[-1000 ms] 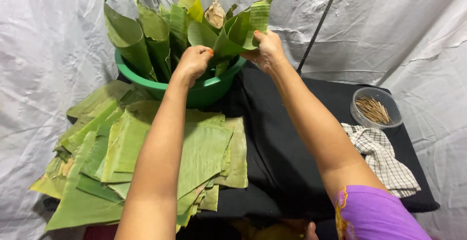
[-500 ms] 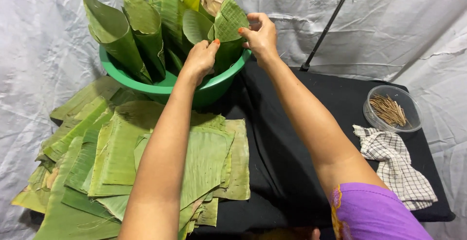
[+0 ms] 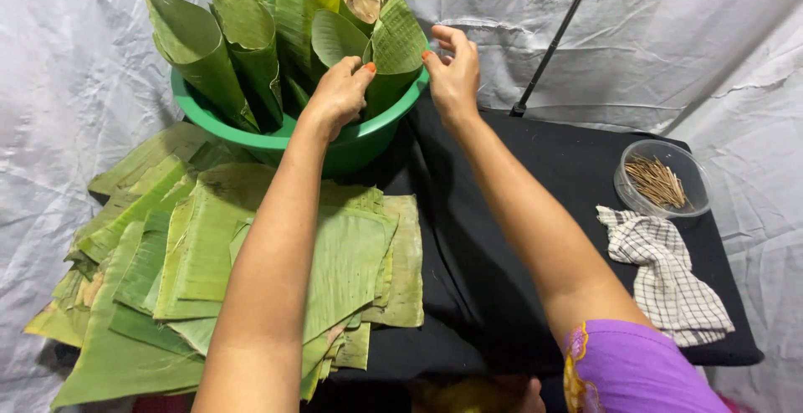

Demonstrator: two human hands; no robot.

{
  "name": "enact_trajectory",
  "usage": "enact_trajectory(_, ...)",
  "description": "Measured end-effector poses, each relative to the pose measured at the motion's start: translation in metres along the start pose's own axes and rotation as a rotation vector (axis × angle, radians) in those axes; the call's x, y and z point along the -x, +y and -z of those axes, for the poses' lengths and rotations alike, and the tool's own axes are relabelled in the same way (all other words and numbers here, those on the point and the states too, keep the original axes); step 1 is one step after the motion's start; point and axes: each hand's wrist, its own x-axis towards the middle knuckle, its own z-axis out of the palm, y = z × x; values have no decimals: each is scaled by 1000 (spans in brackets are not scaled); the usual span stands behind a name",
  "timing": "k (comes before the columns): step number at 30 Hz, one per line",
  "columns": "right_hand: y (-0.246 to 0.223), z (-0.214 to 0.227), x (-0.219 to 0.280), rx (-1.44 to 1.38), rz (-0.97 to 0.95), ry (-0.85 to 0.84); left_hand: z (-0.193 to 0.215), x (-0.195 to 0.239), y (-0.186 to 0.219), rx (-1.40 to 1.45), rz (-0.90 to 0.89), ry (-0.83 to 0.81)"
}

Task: Cleaning banana leaves with a cloth and folding them into cone shapes for food packaging.

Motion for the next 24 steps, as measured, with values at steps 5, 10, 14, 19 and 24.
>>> enact_trajectory(5,-25,7,64,-296,-2,26,7,18,-31,-76,-313,212)
enact_trajectory(10,-38,-12,123,-498,-375,-26,30,51,-61,20,-449,317)
enact_trajectory(14,-61,-22,143,-701,-566,-42,50,73,-67,207,-441,427)
enact_trajectory(19,-62,-41,159,-888,-730,-9,80,86,-91,331,-334,492)
enact_trajectory(24,-83,-53,184,-834,-661,-79,105,104,-109,383,-303,506)
